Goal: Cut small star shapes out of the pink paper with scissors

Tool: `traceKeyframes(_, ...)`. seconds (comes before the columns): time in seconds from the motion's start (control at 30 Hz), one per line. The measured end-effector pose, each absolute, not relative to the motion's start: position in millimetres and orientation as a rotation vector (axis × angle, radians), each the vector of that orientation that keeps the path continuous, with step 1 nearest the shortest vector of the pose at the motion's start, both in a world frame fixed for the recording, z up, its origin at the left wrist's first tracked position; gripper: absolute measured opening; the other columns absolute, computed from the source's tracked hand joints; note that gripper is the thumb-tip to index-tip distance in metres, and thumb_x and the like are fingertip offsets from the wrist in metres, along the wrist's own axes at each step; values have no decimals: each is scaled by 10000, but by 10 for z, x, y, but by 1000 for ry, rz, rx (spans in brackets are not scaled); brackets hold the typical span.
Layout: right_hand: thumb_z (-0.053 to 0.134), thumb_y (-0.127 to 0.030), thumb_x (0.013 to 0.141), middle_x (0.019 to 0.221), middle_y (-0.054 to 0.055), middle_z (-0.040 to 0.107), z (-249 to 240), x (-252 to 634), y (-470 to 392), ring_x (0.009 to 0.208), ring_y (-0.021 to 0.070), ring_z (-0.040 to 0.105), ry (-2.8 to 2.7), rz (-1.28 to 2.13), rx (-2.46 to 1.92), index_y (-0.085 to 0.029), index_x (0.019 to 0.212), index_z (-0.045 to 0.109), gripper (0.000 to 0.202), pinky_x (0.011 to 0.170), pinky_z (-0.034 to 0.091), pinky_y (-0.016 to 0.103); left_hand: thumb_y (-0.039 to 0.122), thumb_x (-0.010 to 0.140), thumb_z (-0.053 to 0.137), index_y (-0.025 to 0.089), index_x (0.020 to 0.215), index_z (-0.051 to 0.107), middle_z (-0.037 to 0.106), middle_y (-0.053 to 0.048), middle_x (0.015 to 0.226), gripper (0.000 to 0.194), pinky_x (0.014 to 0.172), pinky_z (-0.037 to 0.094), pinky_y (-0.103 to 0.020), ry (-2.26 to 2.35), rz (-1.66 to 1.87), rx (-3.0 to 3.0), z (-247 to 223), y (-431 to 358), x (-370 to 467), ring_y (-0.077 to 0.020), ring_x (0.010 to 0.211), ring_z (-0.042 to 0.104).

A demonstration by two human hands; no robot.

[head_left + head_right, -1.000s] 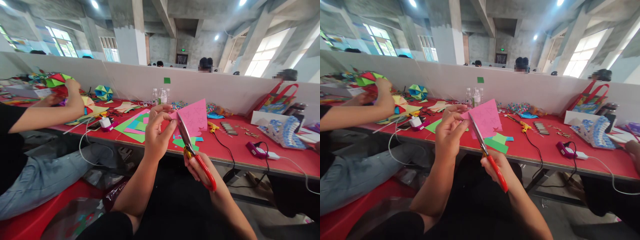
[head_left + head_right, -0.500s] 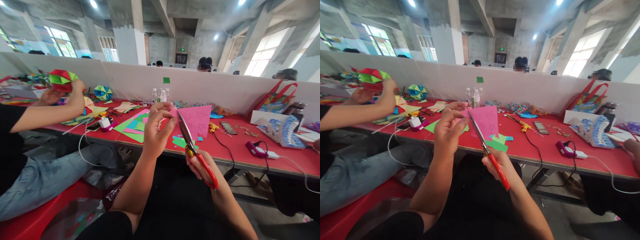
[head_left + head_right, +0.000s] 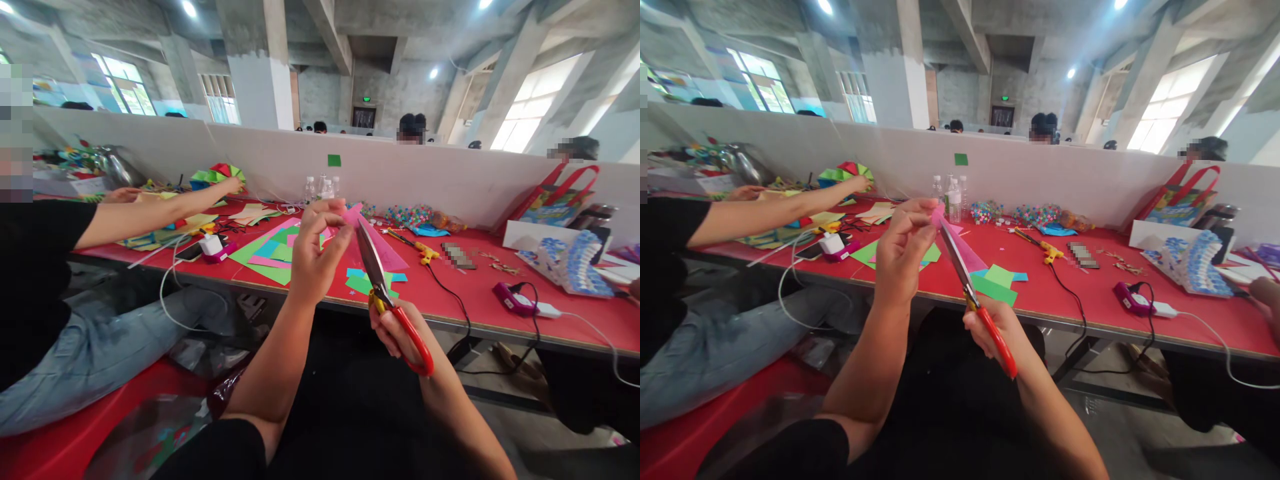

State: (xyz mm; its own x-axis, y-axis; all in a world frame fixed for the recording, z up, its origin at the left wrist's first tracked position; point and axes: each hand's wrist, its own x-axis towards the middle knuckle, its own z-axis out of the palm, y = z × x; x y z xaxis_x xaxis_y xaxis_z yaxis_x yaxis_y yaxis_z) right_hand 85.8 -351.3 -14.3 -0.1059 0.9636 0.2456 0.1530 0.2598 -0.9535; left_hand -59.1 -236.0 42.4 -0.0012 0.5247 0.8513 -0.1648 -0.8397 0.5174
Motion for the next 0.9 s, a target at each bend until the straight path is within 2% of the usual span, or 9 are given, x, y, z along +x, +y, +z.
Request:
traceKeyframes(0.2, 490, -664, 848, 381, -102, 355, -227, 891, -3440, 306, 64, 276, -1504, 1045, -1062, -192, 750, 493, 483, 368, 208, 225, 326, 845, 649, 245, 791, 647, 635, -48, 1180, 98, 987, 480, -431, 356, 1799, 1675, 359, -2351, -531, -206, 1181, 562)
traceKeyframes(0.37, 500, -643, 856, 378, -104, 364, -239, 858, -3428, 301, 61, 282, -1497, 1030, -1056, -187, 753, 496, 467, 372, 217, 221, 326, 846, 649, 245, 783, 639, 644, -44, 1150, 103, 1055, 419, -445, 414, 1844, 1665, 345, -2357, -513, -197, 1188, 558)
traceKeyframes(0.5, 486, -642, 864, 390, -101, 362, -250, 799, -3436, 315, 67, 300, -1445, 994, -1068, -186, 758, 504, 468, 377, 233, 223, 314, 851, 645, 238, 805, 631, 621, -47, 1230, 91, 1116, 356, -444, 414, 1838, 1624, 325, -2376, -483, -192, 1261, 515)
traceKeyframes(0.73, 512, -649, 846, 381, -106, 353, -294, 824, -3403, 305, 63, 280, -1454, 1050, -1055, -191, 753, 490, 467, 367, 205, 220, 311, 873, 613, 236, 820, 638, 608, -46, 1273, 95, 1059, 417, -438, 435, 1845, 1577, 274, -2371, -444, -209, 1270, 513)
traceKeyframes(0.9, 500, -640, 855, 391, -105, 362, -306, 825, -3392, 312, 63, 292, -1453, 1050, -1067, -187, 761, 494, 463, 372, 220, 215, 332, 881, 606, 241, 823, 647, 579, -45, 1300, 116, 1116, 340, -478, 477, 1901, 1591, 242, -2359, -426, -213, 1295, 479)
